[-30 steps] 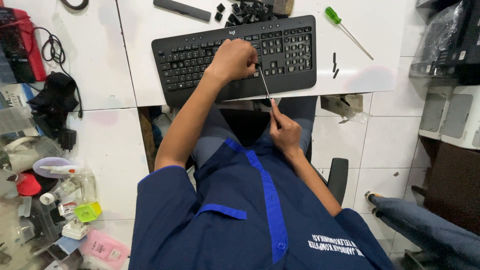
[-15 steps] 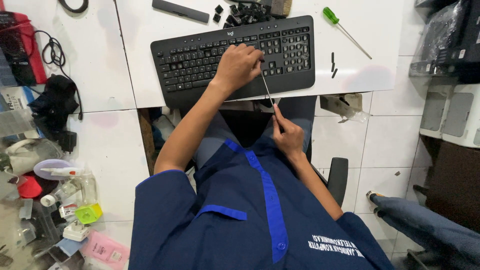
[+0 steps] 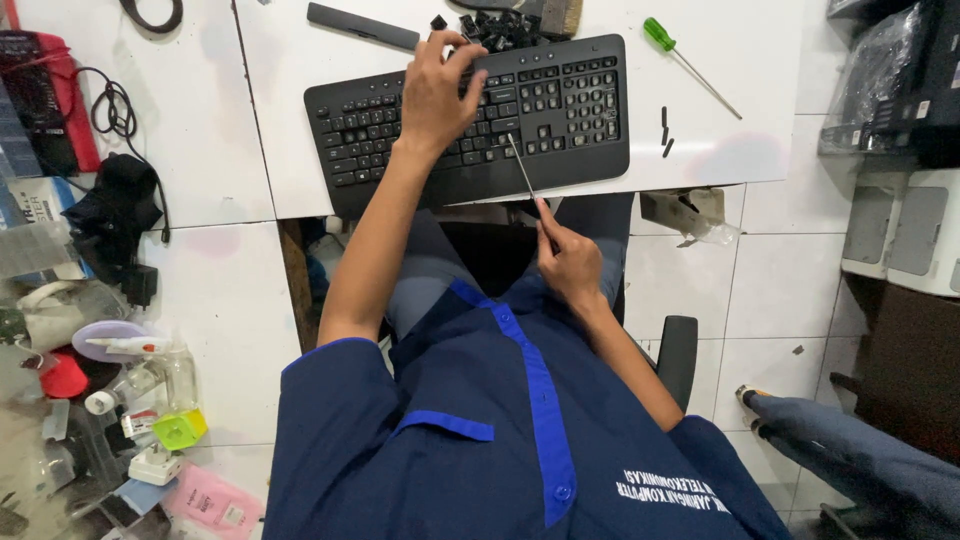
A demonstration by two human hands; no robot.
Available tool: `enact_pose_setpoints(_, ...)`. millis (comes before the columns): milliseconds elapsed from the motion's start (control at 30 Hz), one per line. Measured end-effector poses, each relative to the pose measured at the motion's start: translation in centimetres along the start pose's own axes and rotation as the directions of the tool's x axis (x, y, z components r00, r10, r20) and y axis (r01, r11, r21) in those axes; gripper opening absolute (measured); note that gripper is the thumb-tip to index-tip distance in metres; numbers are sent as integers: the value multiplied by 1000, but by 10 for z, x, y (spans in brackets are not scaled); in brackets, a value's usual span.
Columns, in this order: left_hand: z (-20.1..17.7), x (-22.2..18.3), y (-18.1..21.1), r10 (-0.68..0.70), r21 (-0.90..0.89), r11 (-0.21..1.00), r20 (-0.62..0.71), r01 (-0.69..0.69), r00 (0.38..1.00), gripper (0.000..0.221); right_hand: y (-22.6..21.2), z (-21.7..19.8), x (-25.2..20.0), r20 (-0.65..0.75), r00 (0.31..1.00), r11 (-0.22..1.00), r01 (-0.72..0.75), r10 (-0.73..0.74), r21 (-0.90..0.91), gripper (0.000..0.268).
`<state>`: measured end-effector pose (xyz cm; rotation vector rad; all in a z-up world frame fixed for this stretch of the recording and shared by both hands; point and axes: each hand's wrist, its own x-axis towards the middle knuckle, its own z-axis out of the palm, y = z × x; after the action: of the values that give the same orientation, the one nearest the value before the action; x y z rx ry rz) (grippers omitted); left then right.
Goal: Removing individual keys from a computer keyboard using a thin prying tool
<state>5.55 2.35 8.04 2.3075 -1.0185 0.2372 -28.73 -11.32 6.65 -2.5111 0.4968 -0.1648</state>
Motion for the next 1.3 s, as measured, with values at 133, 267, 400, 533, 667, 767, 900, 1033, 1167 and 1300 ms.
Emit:
enact_pose_setpoints(133,-8,-22,4,153,-100,986,226,-134,962,62,2,4,2,-7,1000,1000,-27,27,-4,55)
enact_pose_setpoints(267,-9,-33,-5,204,-76,979,329,-189,922,95,2,1,0,-72,996,998,56,-56,9,55)
enact_pose_setpoints(400,-11,-33,-3,227,-99,974,348,-205,909,83,1,-1,2,-91,992,995,90,-85,45,52)
enact_pose_setpoints(533,-18,-30,5,229,-142,972,389,-188,892,73,-2,-4,6,-31,999,999,23,-22,25,56)
enact_pose_setpoints(667,-14,-32,6,217,-144,974,383,-173,898,68,-9,-9,9,-10,1000,998,16,-16,55,55)
enact_pose_setpoints(767,-11,-34,13,230,-95,973,318,-211,920,57,-10,-8,10,-2,1000,999,3,-2,52,56)
enact_pose_setpoints(900,1,-41,20,279,25,957,194,-289,940,38,-5,-2,8,-35,999,999,29,-28,23,55)
enact_pose_setpoints(1033,12,-48,24,296,101,942,206,-321,933,34,1,10,7,-77,995,998,66,-67,-10,56)
enact_pose_setpoints(1167,24,-54,31,302,176,926,183,-334,935,26,13,31,5,-143,980,990,138,-141,-34,56)
enact_pose_setpoints(1300,37,-53,38,349,306,879,108,-365,931,8,21,48,4,-204,958,979,190,-201,-71,64)
